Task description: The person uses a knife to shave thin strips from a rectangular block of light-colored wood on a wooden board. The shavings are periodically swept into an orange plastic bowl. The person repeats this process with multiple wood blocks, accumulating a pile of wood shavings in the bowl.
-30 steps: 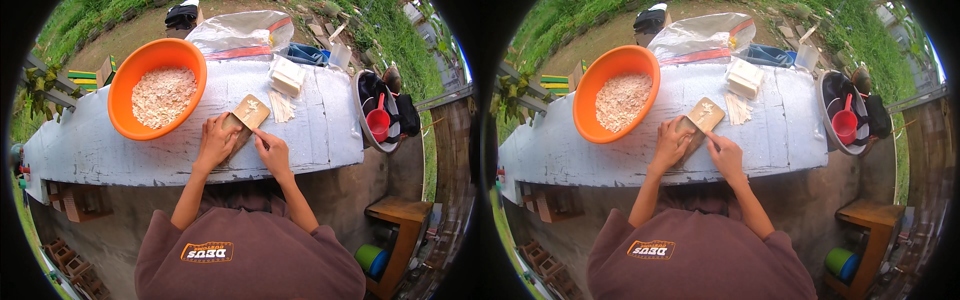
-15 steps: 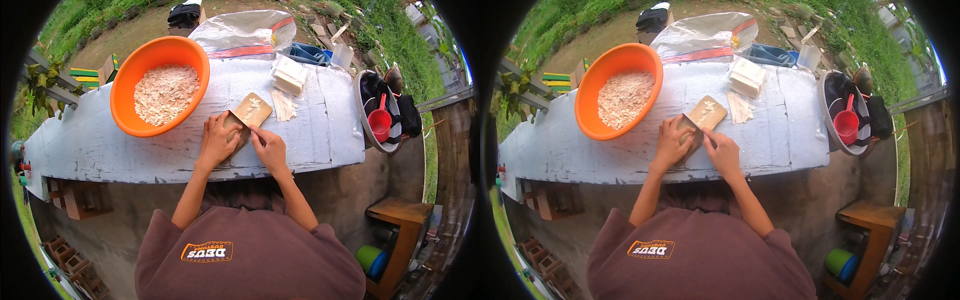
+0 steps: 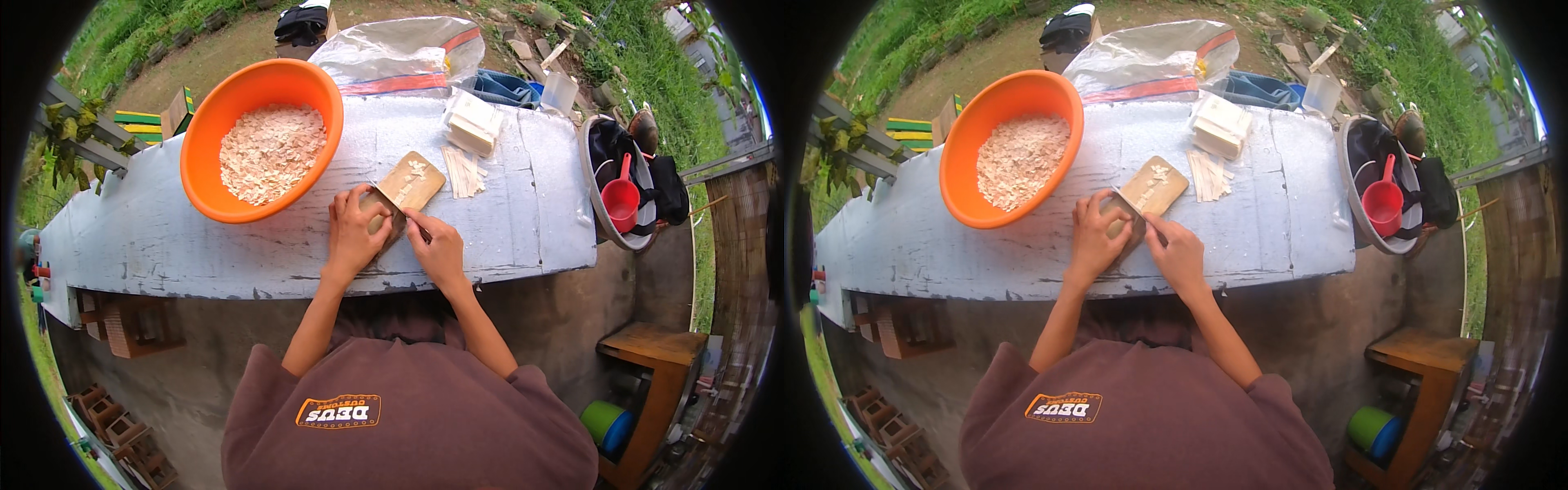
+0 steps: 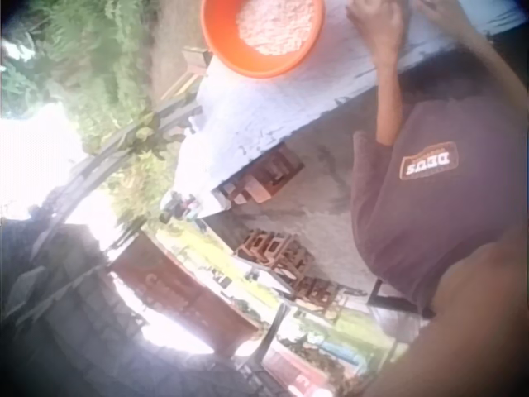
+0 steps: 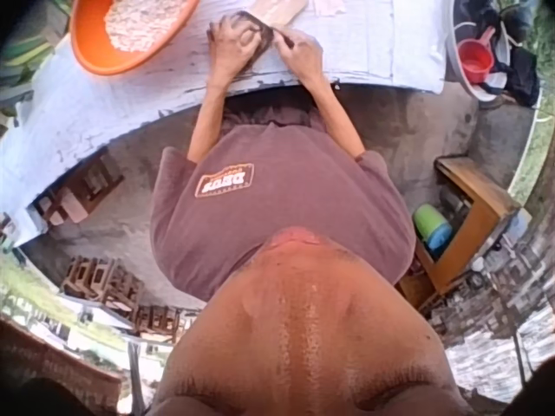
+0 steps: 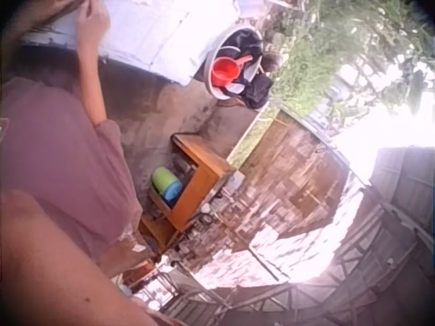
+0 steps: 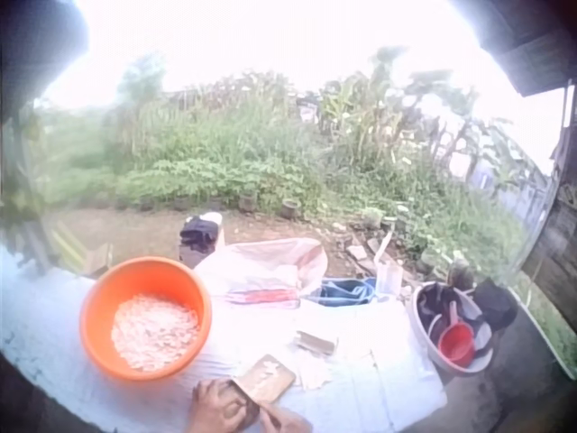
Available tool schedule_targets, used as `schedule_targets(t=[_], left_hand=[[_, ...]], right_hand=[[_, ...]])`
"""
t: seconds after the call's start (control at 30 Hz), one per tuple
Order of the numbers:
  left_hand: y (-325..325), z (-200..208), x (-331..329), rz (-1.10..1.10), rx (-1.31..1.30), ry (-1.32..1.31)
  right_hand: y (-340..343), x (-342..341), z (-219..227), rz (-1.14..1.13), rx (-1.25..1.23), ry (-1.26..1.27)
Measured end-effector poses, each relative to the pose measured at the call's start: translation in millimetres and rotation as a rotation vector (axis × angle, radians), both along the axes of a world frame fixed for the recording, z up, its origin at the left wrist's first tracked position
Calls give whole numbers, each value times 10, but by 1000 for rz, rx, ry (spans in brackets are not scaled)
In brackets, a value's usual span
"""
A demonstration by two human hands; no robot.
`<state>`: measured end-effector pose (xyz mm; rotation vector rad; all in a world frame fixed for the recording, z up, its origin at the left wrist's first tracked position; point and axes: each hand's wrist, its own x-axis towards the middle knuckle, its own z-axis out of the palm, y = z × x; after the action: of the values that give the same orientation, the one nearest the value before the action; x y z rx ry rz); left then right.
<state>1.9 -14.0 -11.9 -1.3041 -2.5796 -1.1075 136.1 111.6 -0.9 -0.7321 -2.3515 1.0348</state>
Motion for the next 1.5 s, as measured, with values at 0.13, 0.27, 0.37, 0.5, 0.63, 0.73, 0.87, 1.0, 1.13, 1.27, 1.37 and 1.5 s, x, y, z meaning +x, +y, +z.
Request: schedule_targets(t=[0.13, 0.27, 0.37, 0.5, 0.63, 0.73, 0.87, 1.0, 1.13, 1.27, 1.37, 1.5], left_hand=[[4, -13, 34, 49, 27, 1], [-9, -40, 53, 75, 35, 6], [-25, -60, 78, 72, 9, 0], [-45, -73, 113, 80, 54, 104], [-47, -104, 176, 99, 85, 124], [-55, -45, 191, 100, 99, 123], [-81, -31, 175, 87, 117, 105], [-111, -86, 191, 99, 142, 108], [-116, -119, 197, 107, 152, 94], [-121, -89, 210, 99, 144, 110], [-129, -63, 221, 114, 145, 107], [-129, -80, 233, 132, 144, 91]], right_hand=[[9, 128, 6, 21, -78, -1], [-40, 187, 105, 20, -104, -82], [-55, 69, 55, 15, -80, -44], [-60, 22, 1, 28, -102, 57], [-73, 187, 90, 50, -190, -79], [-115, 188, 116, 34, -84, -100], [-123, 30, 34, 42, -63, 1], [-105, 76, -12, 74, -103, 53], [-124, 209, 207, 88, -219, -155], [-132, 114, -9, 93, -121, -14], [-141, 4, 16, 93, -146, 14], [-146, 157, 118, 97, -245, -45]])
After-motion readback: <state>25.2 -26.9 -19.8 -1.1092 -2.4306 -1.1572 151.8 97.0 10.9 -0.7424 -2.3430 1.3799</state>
